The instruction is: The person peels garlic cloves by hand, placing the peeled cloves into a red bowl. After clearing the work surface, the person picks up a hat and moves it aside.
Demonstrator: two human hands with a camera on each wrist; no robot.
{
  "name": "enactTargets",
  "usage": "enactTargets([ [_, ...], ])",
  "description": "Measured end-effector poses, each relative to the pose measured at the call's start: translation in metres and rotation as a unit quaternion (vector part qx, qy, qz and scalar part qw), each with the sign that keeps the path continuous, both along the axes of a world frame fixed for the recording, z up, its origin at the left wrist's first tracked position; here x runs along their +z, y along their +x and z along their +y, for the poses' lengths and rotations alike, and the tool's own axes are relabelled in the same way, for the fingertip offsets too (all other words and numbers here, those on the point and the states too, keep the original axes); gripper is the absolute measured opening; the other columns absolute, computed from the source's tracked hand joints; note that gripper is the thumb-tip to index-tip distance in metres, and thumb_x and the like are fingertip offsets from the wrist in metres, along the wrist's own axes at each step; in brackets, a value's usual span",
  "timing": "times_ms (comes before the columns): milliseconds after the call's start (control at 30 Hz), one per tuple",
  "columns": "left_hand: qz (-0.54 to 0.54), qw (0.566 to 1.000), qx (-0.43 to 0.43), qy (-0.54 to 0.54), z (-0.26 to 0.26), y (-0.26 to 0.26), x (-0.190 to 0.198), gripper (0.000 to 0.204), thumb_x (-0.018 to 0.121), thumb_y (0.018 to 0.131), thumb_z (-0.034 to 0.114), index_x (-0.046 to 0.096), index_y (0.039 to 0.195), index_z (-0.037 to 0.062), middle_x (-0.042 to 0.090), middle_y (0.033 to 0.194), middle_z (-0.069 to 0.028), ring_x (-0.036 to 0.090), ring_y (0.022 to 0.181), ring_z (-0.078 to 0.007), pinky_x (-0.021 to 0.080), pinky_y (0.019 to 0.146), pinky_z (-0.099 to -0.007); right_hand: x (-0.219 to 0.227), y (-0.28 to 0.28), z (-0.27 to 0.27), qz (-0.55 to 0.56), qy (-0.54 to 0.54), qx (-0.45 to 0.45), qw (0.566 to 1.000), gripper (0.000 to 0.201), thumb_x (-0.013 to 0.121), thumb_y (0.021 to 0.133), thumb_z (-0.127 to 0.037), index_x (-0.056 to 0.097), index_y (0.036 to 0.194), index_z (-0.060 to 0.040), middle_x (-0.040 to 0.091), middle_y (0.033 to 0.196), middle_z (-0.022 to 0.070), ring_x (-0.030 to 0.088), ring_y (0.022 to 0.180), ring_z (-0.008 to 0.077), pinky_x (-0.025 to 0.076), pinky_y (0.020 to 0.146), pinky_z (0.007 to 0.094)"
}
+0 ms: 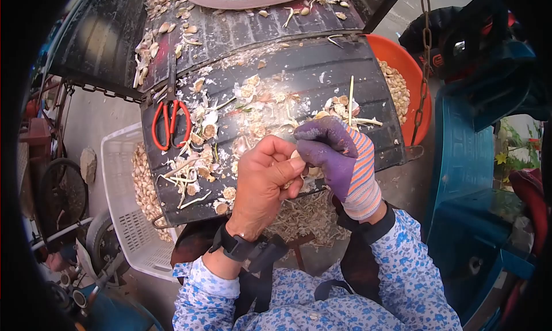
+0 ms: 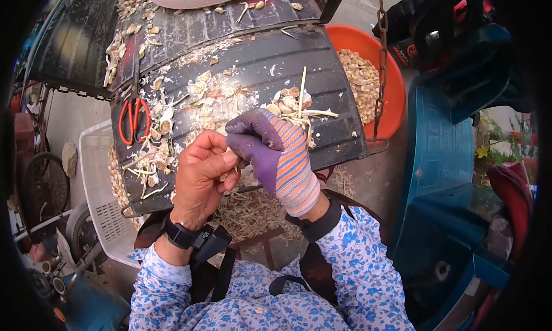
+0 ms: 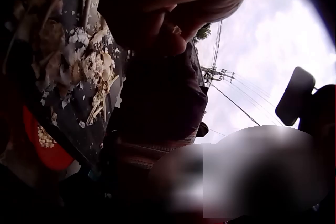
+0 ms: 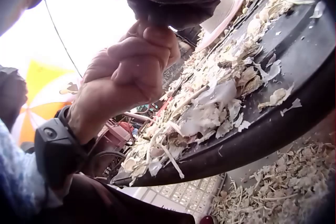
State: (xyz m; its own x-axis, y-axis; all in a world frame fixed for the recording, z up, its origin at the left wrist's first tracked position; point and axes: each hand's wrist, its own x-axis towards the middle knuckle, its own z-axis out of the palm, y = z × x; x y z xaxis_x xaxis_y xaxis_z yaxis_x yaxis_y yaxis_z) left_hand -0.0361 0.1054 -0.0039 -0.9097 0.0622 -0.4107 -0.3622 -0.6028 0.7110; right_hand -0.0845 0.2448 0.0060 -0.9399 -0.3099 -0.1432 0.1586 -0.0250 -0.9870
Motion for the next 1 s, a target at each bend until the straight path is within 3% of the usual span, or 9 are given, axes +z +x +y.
enactTargets([
  [233,0.031,0.992,0.043,-0.118,0.013,0.008,0.001,0.008,0.063,0.083,0.004,0.056,0.085,0.0015,0.058,0.067,-0.0026,0.047,0.048,-0.0054,0.034,0.044,-0.0183,-0.015,0.004,-0.020,-0.007,-0.002,-0.098,0.995,0.010,0.064,0.081,-0.005,0.060,0.089,0.0001,0.059,0.079,0.0025,0.053,0.070,0.0063,0.045,0.057,0.0234],
  [467,0.043,0.999,0.021,-0.020,0.000,0.005,0.000,0.013,0.062,0.084,0.005,0.056,0.096,0.0020,0.060,0.077,-0.0052,0.051,0.054,-0.0075,0.035,0.044,-0.0183,-0.002,-0.005,-0.015,-0.193,-0.107,-0.127,0.967,0.012,0.064,0.084,-0.014,0.060,0.085,-0.0021,0.060,0.073,0.0050,0.057,0.063,0.0150,0.044,0.054,0.0284],
  [533,0.051,0.996,0.039,0.067,-0.004,0.003,-0.008,0.015,0.060,0.086,0.006,0.055,0.099,0.0023,0.060,0.081,-0.0075,0.052,0.055,-0.0097,0.035,0.043,-0.0187,-0.009,-0.007,-0.011,0.019,0.085,0.012,0.996,0.014,0.063,0.084,-0.017,0.061,0.085,-0.0026,0.062,0.074,0.0100,0.059,0.064,0.0248,0.046,0.057,0.0325],
  [567,0.036,0.991,0.052,0.114,-0.009,0.003,-0.010,0.016,0.056,0.089,0.008,0.053,0.104,0.0031,0.060,0.084,-0.0110,0.053,0.056,-0.0132,0.037,0.043,-0.0202,-0.011,-0.011,-0.005,0.128,0.187,0.078,0.971,0.016,0.063,0.084,-0.018,0.061,0.084,-0.0029,0.062,0.074,0.0125,0.060,0.065,0.0298,0.046,0.059,0.0346],
  [633,0.015,0.983,0.076,0.164,-0.022,0.002,-0.021,0.021,0.051,0.091,0.014,0.052,0.108,0.0028,0.058,0.089,-0.0173,0.051,0.056,-0.0156,0.038,0.043,-0.0226,-0.017,-0.019,0.009,0.213,0.294,0.021,0.931,0.017,0.061,0.083,-0.021,0.063,0.087,-0.0037,0.062,0.080,0.0174,0.060,0.077,0.0379,0.048,0.069,0.0417],
  [700,0.016,0.986,0.081,0.146,-0.025,0.002,-0.022,0.019,0.051,0.091,0.014,0.053,0.107,0.0031,0.058,0.093,-0.0194,0.051,0.057,-0.0164,0.038,0.043,-0.0229,-0.026,-0.041,0.039,0.287,0.367,-0.082,0.881,0.018,0.062,0.082,-0.020,0.064,0.090,-0.0040,0.063,0.083,0.0179,0.060,0.082,0.0370,0.048,0.072,0.0434],
  [800,0.005,0.992,0.077,0.098,-0.019,-0.004,-0.013,0.014,0.051,0.090,0.011,0.053,0.102,0.0031,0.059,0.092,-0.0188,0.052,0.058,-0.0174,0.039,0.043,-0.0235,-0.030,-0.061,0.065,0.181,0.529,-0.015,0.829,0.025,0.062,0.079,-0.024,0.063,0.095,-0.0050,0.060,0.096,0.0192,0.060,0.088,0.0373,0.048,0.074,0.0445],
  [933,-0.017,0.993,0.074,0.089,-0.014,-0.007,-0.019,0.010,0.051,0.090,0.009,0.052,0.099,0.0035,0.059,0.091,-0.0168,0.054,0.062,-0.0179,0.039,0.043,-0.0233,-0.033,-0.051,0.055,0.223,0.449,0.099,0.859,0.023,0.066,0.076,-0.015,0.065,0.094,-0.0007,0.062,0.088,0.0162,0.061,0.083,0.0320,0.048,0.073,0.0364],
  [1000,-0.024,0.993,0.083,0.075,-0.014,-0.006,-0.019,0.009,0.051,0.090,0.008,0.052,0.097,0.0037,0.060,0.091,-0.0158,0.055,0.063,-0.0178,0.039,0.043,-0.0231,-0.035,-0.052,0.055,0.252,0.379,-0.007,0.890,0.021,0.064,0.076,-0.016,0.066,0.093,-0.0029,0.063,0.086,0.0180,0.059,0.086,0.0363,0.048,0.075,0.0418],
])
